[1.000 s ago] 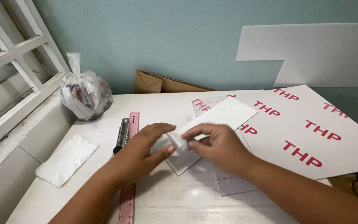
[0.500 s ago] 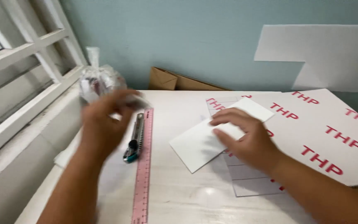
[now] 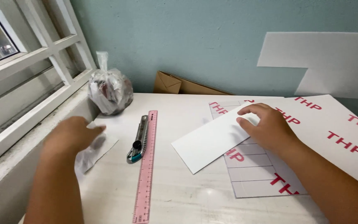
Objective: Peeling the adhesive backing off foam wall tiles and applying them to a wall to create a decorative pattern.
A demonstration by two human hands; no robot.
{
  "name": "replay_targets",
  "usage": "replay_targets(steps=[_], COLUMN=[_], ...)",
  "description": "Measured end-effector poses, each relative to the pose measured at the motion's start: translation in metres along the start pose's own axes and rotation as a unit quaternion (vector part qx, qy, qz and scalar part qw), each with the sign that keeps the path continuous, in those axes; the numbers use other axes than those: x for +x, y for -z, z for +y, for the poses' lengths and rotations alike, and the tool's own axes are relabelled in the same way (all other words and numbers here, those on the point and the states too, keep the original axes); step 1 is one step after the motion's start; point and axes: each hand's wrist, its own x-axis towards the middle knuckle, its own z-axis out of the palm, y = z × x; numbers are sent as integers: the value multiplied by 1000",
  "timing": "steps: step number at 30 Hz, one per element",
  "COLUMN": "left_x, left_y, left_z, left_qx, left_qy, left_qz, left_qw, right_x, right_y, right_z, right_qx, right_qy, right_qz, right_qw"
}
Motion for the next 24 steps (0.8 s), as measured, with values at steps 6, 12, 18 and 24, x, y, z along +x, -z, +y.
replay_targets(steps=[6, 12, 18, 24], left_x=[-69, -67, -126, -126], left_y=[27, -35, -44, -40], left_z=[64, 111, 154, 156], left_qx=[-113, -248, -21, -35], left_qy=[-41, -226, -389, -384], left_qz=[34, 47, -105, -134], left_qw=[992, 941, 915, 913], right_x=[13, 20, 27, 59], right_y=[7, 6, 5, -13], right_z=[12, 24, 31, 88], right_qx=[-136, -158, -137, 60], right_qy=[-56, -108, -162, -180], right_qz=[-56, -81, -68, 51], right_qw=[987, 978, 975, 981])
